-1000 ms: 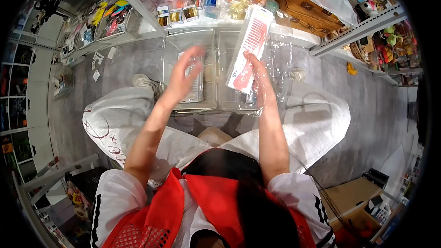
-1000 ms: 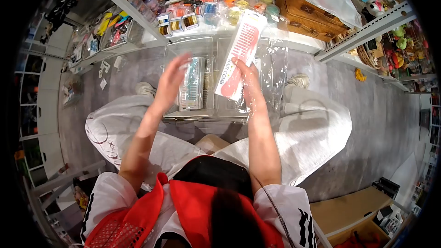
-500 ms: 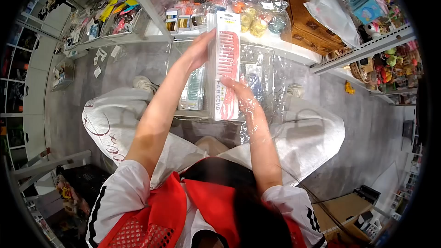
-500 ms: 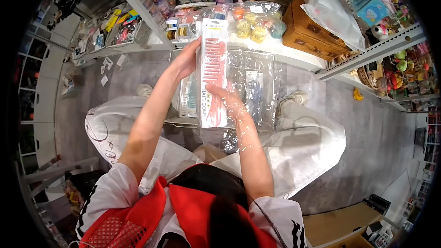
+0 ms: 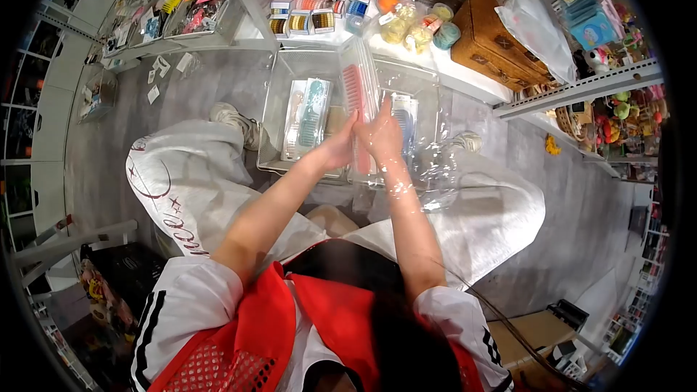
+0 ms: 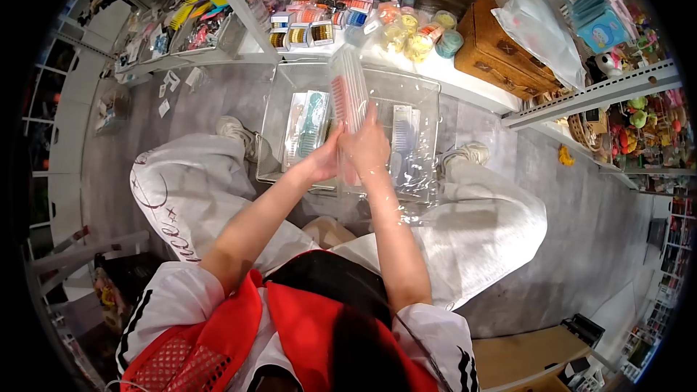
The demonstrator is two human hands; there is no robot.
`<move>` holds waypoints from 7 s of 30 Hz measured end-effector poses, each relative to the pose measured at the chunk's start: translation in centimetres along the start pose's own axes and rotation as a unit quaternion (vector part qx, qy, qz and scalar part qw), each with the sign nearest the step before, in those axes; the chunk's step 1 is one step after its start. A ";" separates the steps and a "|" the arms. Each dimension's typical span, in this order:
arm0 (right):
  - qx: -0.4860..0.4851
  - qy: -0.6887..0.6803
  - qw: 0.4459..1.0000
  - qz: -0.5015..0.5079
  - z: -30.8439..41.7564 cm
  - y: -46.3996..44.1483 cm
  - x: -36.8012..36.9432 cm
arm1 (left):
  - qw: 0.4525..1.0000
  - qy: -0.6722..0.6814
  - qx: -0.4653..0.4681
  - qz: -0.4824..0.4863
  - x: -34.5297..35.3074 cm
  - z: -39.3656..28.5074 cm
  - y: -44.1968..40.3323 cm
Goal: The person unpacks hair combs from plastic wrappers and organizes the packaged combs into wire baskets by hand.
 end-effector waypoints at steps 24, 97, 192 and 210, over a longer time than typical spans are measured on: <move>0.010 0.078 0.997 0.017 -2.9 0.6 7.2 | 0.433 -0.697 0.461 -0.338 11.5 0.6 11.4; -0.341 -0.003 0.925 -0.167 18.5 3.6 -9.2 | 0.854 0.332 0.251 0.311 -1.6 -7.1 2.1; 0.245 0.002 0.964 -0.104 -28.2 -0.2 12.6 | 0.923 -0.303 -0.029 -0.234 -9.0 9.9 -28.5; 0.234 -0.152 0.957 -0.082 -30.7 -2.4 14.7 | 0.963 -0.212 -0.148 -0.073 -4.2 7.3 -25.7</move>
Point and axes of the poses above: each hand's wrist, its own y-axis away from the middle knuckle, its own x-axis out of the palm, z = x × y, the point moved 10 cm from there along -y, towards the middle knuckle, and after that the axes turned 11 degrees about -x, right-handed, at the moved point
